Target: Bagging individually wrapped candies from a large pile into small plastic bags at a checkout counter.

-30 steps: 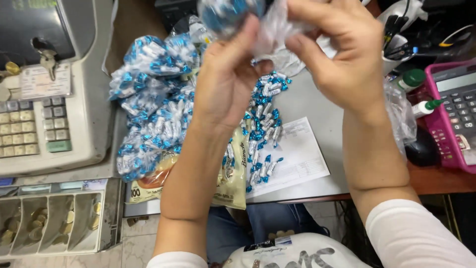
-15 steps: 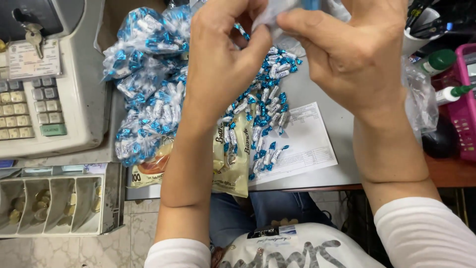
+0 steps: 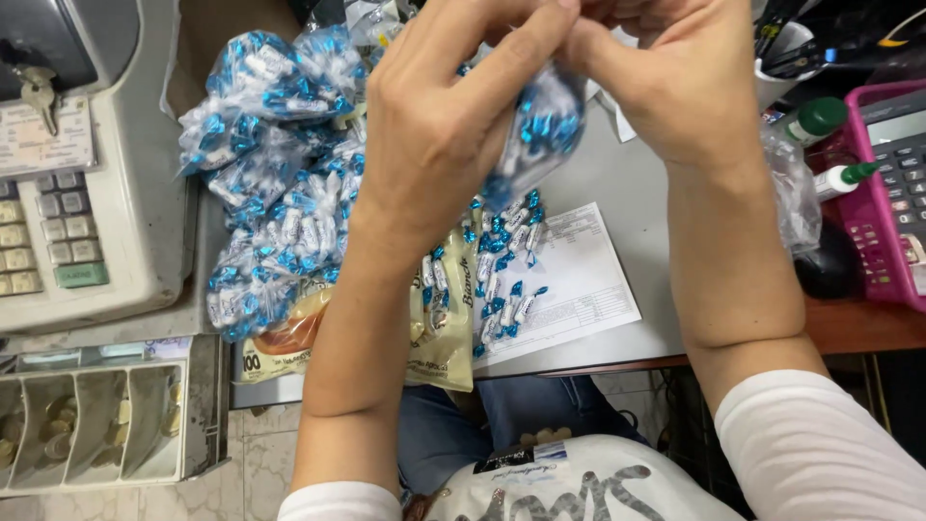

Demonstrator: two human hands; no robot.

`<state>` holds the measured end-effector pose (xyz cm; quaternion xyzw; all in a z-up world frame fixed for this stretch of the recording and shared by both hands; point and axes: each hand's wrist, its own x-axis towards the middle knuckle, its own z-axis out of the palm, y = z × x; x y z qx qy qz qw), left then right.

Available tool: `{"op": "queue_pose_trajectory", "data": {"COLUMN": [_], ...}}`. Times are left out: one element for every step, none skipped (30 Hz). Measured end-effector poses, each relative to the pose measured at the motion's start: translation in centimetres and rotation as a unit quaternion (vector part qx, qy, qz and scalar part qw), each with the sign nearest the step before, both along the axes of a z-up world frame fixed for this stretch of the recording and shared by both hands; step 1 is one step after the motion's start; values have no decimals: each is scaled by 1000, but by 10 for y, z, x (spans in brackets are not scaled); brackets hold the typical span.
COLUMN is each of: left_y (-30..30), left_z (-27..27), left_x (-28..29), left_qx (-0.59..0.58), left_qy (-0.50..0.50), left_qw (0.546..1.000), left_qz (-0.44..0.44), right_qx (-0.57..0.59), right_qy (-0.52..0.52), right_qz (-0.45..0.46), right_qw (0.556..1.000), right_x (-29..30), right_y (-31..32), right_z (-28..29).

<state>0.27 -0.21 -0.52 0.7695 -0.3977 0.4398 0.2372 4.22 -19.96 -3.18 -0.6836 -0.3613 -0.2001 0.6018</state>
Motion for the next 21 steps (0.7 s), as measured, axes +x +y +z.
{"op": "queue_pose_trajectory", "data": {"left_y": [2,1,1,1,0,0,0,1,2,4,2,2,2,0,-2,0,-4,-8,-10,-12,-14], "left_z": [-4,-4,-5,-5,-8,-11,-13,-12,-10,-9,-8,-6,-4,-10,-15,-19,-21,-21,-21,-22,-23], "left_x": [0,2,4,6,9,11,13,14,14,15,14,13,12,15,19,22,24,27,31,30,31], "left_qx": [11,10,9,8,9,-22,-53,-51,-61,-72,-72,-85,-98,-96,-103,-111,-111,-142,-172,-173,-236], "left_qy": [52,51,60,68,68,83,98,97,92,86,86,89,93,93,108,119,115,123,130,124,167], "left_qw": [999,999,998,997,997,995,991,991,993,993,993,992,991,991,989,986,986,982,976,977,957], "left_qz": [7,5,-22,-48,-48,-60,-72,-72,-50,-27,-26,-23,-20,-11,10,37,51,24,-4,8,-24], "right_qx": [8,8,25,44,44,38,32,33,28,22,22,-9,-40,-37,-69,-100,-95,-74,-54,-51,-49], "right_qy": [1,1,-7,-15,-15,-2,12,11,-10,-30,-31,-67,-103,-103,-121,-143,-146,-124,-102,-107,-108], "right_qz": [2,1,-18,-36,-36,-41,-46,-47,-33,-19,-18,-62,-105,-96,-138,-175,-162,-132,-101,-88,-74], "right_qw": [1000,1000,999,998,998,998,998,998,999,999,999,996,988,989,981,969,971,981,988,989,990], "right_x": [-1,0,1,3,1,-1,-3,-9,-15,-21,-22,-24,-25,-22,-20,-15,-15,-14,-12,-12,-12], "right_y": [3,6,9,12,12,12,13,15,18,21,22,26,30,29,29,32,31,31,31,31,30], "right_z": [3,1,-1,-3,-2,-1,0,3,7,11,11,11,11,7,3,1,-1,-2,-2,-1,0]}}
